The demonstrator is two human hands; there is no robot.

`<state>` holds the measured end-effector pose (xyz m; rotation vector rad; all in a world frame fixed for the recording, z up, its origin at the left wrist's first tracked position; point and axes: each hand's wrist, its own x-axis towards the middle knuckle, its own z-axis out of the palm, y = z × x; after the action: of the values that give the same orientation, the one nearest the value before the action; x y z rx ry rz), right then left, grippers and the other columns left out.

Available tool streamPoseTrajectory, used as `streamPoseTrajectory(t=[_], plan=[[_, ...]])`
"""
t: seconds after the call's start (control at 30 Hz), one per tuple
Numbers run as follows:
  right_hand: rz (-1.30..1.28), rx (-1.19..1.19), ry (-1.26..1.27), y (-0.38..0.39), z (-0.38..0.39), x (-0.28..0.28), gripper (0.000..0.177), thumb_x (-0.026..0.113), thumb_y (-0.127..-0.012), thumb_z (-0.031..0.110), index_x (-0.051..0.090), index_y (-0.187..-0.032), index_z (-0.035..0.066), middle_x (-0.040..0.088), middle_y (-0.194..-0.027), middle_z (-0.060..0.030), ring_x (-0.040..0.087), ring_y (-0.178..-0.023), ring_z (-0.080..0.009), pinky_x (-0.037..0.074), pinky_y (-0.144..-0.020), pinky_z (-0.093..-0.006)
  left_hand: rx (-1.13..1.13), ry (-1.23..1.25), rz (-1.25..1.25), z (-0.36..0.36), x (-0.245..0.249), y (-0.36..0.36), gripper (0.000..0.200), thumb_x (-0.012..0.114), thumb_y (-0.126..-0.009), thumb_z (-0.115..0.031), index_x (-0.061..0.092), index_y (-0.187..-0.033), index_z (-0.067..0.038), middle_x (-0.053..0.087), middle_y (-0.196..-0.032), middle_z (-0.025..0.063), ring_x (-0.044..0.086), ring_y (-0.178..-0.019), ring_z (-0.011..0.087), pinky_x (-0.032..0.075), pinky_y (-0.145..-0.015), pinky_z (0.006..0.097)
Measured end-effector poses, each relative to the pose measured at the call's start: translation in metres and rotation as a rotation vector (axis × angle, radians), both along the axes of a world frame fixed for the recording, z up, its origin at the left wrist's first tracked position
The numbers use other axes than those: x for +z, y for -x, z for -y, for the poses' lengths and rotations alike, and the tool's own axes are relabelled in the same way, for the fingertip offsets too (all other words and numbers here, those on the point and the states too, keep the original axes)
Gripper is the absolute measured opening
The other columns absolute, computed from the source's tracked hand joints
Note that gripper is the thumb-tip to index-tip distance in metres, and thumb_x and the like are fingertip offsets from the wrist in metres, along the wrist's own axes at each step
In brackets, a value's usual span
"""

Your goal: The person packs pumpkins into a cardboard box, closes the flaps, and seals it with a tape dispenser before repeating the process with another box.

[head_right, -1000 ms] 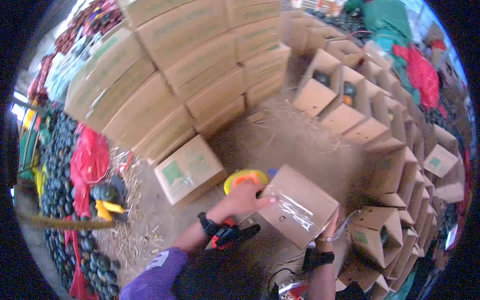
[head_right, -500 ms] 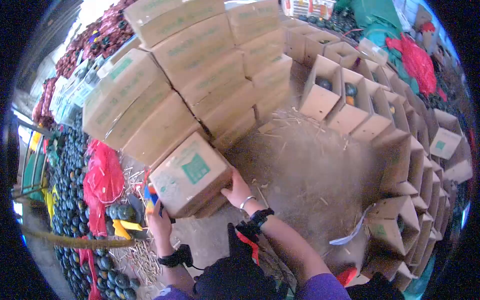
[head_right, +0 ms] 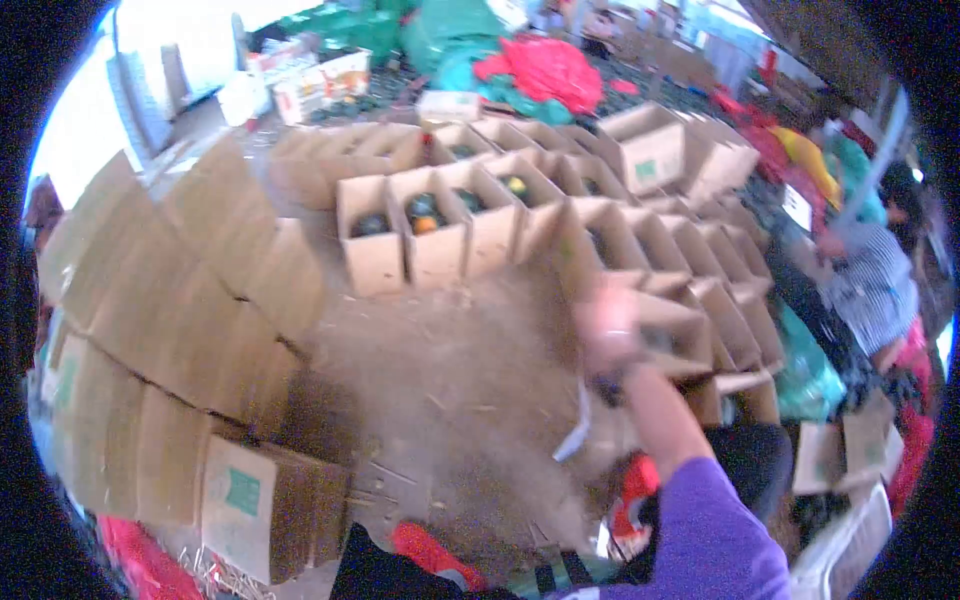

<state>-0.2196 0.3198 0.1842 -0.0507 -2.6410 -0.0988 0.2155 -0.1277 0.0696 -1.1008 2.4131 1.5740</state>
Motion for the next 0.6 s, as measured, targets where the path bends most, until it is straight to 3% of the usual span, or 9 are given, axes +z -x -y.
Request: streamPoseTrajectory(t=[0.03, 0.1, 0.17, 0.2, 0.37, 0.4, 0.47, 0.57, 0.6], plan=[[0.132, -0.235, -0.07, 0.003, -0.03, 0.019, 0.048, 0.059, -0.075, 0.043, 0.058, -0.104, 0.004, 0.056, -0.11, -0.0159, 0.054, -0.098, -0.0286, 0.039, -0.088, -0.0377, -0.069, -0.028, 0.011, -0.007, 0.003, 0.007, 0.033, 0.049, -0.086, -0.021, 0.051, -0.112, -0.001, 0.059, -0.084, 0.0125, 0.055, -0.068, 0.0191, 0.045, -0.062, 0.032], [0.961, -0.163, 0.068, 0.02, -0.141, -0.017, 0.061, 0.052, -0.075, 0.056, 0.054, -0.115, 0.01, 0.06, -0.104, -0.0172, 0.059, -0.093, -0.0267, 0.046, -0.079, -0.0386, -0.166, -0.069, 0.039, -0.02, 0.01, 0.015, 0.036, 0.049, -0.086, -0.024, 0.05, -0.113, -0.001, 0.059, -0.083, 0.0123, 0.054, -0.066, 0.0188, 0.045, -0.06, 0.0318], [1.078, 0.047, -0.138, -0.002, -0.16, -0.033, 0.078, 0.059, -0.063, 0.064, 0.05, -0.121, 0.013, 0.058, -0.109, -0.0164, 0.056, -0.1, -0.0319, 0.043, -0.087, -0.0382, -0.218, -0.094, 0.068, -0.028, 0.013, 0.021, 0.038, 0.049, -0.086, -0.027, 0.049, -0.115, -0.002, 0.058, -0.081, 0.0121, 0.054, -0.063, 0.0186, 0.044, -0.058, 0.0316], [0.998, 0.286, 0.004, -0.024, -0.166, -0.026, 0.07, 0.065, -0.063, 0.055, 0.054, -0.116, 0.012, 0.059, -0.106, -0.0172, 0.056, -0.098, -0.0329, 0.044, -0.086, -0.0397, -0.238, -0.104, 0.081, -0.031, 0.013, 0.022, 0.039, 0.049, -0.086, -0.028, 0.049, -0.116, -0.003, 0.058, -0.08, 0.012, 0.053, -0.062, 0.0184, 0.044, -0.057, 0.0315], [0.834, -0.003, -0.228, 0.005, -0.221, -0.073, 0.039, 0.065, -0.066, 0.034, 0.064, -0.093, 0.006, 0.062, -0.094, -0.0182, 0.059, -0.09, -0.0335, 0.046, -0.081, -0.0403, -0.271, -0.123, 0.125, -0.04, 0.013, 0.023, 0.045, 0.049, -0.086, -0.035, 0.046, -0.119, -0.005, 0.057, -0.076, 0.0115, 0.051, -0.056, 0.0178, 0.042, -0.052, 0.031], [0.682, 0.068, -0.212, 0.022, -0.228, -0.075, 0.04, 0.067, -0.064, 0.038, 0.065, -0.085, 0.004, 0.063, -0.089, -0.018, 0.059, -0.084, -0.0349, 0.047, -0.078, -0.0396, -0.272, -0.123, 0.128, -0.04, 0.013, 0.022, 0.046, 0.049, -0.086, -0.036, 0.046, -0.12, -0.005, 0.056, -0.075, 0.0113, 0.051, -0.055, 0.0177, 0.042, -0.051, 0.0309], [0.741, 0.063, -0.128, 0.038, -0.19, -0.026, 0.034, 0.066, -0.063, 0.03, 0.065, -0.085, 0.004, 0.063, -0.088, -0.0181, 0.06, -0.086, -0.0328, 0.047, -0.079, -0.0404, -0.263, -0.121, 0.139, -0.04, 0.013, 0.019, 0.049, 0.049, -0.086, -0.039, 0.045, -0.121, -0.006, 0.056, -0.073, 0.0111, 0.05, -0.052, 0.0174, 0.041, -0.049, 0.0308], [0.704, 0.408, -0.236, 0.031, -0.12, 0.024, 0.028, 0.061, -0.066, 0.029, 0.064, -0.079, 0.004, 0.063, -0.081, -0.0183, 0.06, -0.076, -0.0352, 0.048, -0.07, -0.0422, -0.269, -0.049, 0.162, -0.043, 0.008, 0.021, 0.053, 0.047, -0.086, -0.045, 0.045, -0.12, -0.005, 0.059, -0.076, 0.0159, 0.054, -0.052, 0.0216, 0.043, -0.05, 0.0343], [0.739, 0.419, -0.28, 0.024, -0.097, 0.027, 0.03, 0.061, -0.066, 0.032, 0.064, -0.079, 0.004, 0.062, -0.078, -0.0182, 0.059, -0.073, -0.0358, 0.048, -0.068, -0.0424, -0.27, -0.073, 0.109, -0.046, 0.005, 0.027, 0.051, 0.047, -0.087, -0.041, 0.046, -0.119, -0.002, 0.058, -0.086, 0.0181, 0.054, -0.069, 0.0245, 0.042, -0.063, 0.0349]])
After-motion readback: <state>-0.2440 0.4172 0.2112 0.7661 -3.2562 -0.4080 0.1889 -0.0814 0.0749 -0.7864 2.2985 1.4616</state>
